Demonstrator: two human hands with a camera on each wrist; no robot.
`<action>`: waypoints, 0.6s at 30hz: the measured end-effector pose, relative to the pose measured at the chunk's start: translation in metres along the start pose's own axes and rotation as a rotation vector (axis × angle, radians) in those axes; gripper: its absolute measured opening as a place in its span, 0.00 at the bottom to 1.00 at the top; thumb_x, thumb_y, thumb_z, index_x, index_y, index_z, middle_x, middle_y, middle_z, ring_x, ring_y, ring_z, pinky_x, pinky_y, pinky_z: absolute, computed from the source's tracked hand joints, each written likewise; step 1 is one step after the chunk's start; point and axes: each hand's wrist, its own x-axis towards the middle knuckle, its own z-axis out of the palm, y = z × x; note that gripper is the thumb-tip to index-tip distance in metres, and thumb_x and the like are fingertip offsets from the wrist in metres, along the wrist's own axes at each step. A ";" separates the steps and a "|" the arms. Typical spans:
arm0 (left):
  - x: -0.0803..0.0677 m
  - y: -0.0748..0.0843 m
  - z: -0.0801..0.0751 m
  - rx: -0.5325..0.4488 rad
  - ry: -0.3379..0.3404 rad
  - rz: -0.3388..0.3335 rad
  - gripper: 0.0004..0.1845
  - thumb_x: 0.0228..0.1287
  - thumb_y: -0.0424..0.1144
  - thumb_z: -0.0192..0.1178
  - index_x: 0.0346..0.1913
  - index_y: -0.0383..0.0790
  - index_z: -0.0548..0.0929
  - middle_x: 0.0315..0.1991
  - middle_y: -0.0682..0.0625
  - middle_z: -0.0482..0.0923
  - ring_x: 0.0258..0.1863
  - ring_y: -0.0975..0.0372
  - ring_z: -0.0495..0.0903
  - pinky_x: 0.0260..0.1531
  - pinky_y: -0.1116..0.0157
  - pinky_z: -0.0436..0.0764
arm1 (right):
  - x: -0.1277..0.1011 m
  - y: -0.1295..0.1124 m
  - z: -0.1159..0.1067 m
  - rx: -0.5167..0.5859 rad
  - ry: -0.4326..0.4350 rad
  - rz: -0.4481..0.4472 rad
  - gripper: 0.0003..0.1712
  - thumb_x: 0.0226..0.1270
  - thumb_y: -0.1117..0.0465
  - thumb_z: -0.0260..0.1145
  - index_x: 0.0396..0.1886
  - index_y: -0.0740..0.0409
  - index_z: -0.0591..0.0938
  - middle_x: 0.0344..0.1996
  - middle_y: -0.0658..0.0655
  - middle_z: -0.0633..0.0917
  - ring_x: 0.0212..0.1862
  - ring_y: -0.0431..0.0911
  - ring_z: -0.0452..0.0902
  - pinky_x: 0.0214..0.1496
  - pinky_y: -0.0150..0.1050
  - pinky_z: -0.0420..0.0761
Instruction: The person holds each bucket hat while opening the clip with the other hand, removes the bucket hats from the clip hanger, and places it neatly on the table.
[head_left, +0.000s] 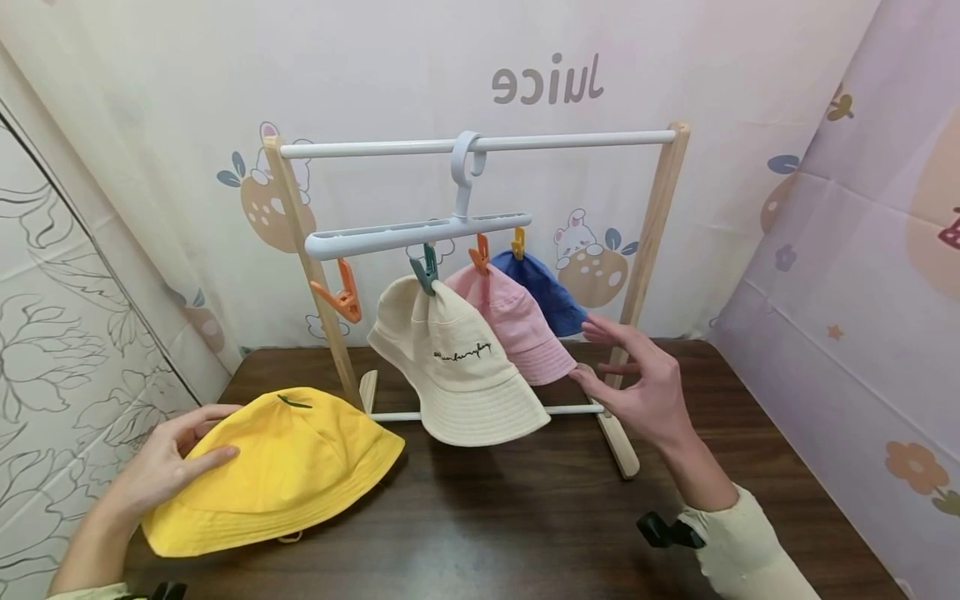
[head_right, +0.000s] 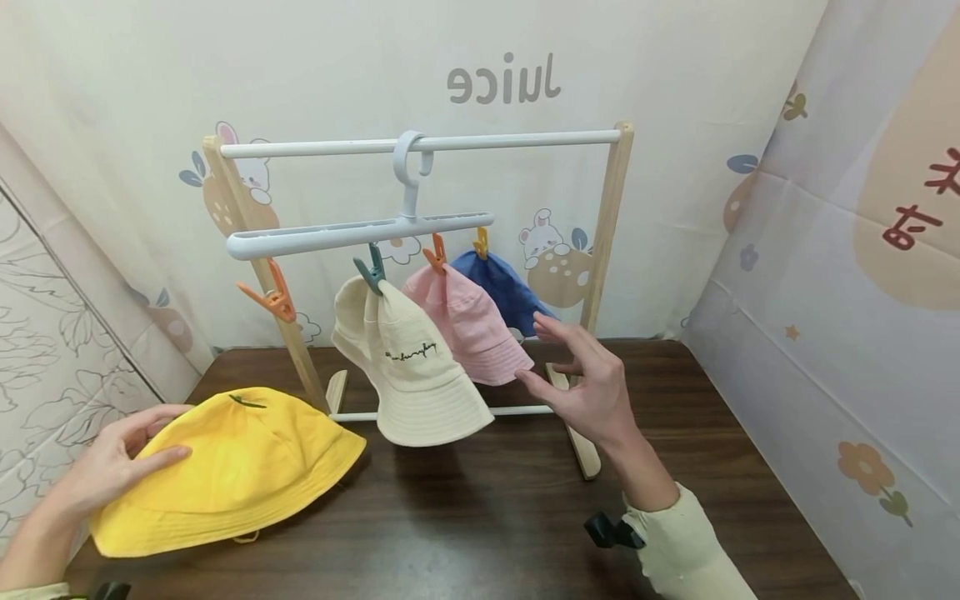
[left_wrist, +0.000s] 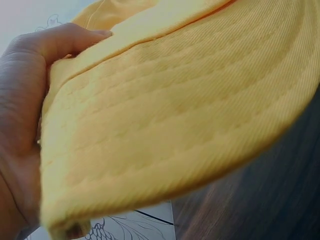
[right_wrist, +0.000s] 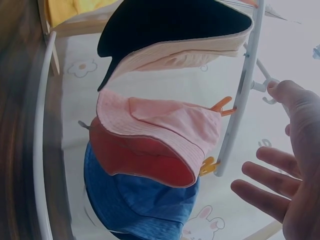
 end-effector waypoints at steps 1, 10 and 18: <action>0.000 0.000 0.000 -0.001 -0.003 0.001 0.26 0.71 0.21 0.69 0.68 0.43 0.85 0.38 0.64 0.91 0.29 0.68 0.87 0.27 0.66 0.86 | 0.000 0.000 0.000 0.007 0.001 0.002 0.46 0.51 0.80 0.84 0.74 0.63 0.84 0.62 0.70 0.92 0.63 0.21 0.84 0.46 0.21 0.87; 0.003 -0.002 0.002 -0.016 -0.021 0.040 0.25 0.71 0.19 0.68 0.68 0.38 0.84 0.41 0.66 0.90 0.32 0.70 0.87 0.30 0.68 0.87 | 0.000 -0.003 0.001 0.060 -0.006 0.017 0.47 0.52 0.80 0.83 0.75 0.61 0.83 0.63 0.69 0.92 0.63 0.24 0.86 0.43 0.24 0.89; 0.006 -0.007 0.003 0.014 -0.022 0.029 0.25 0.71 0.22 0.69 0.68 0.39 0.85 0.40 0.65 0.90 0.30 0.70 0.87 0.29 0.67 0.86 | 0.000 -0.005 0.001 0.098 -0.016 0.033 0.46 0.52 0.82 0.82 0.75 0.65 0.82 0.63 0.71 0.91 0.63 0.25 0.87 0.43 0.24 0.89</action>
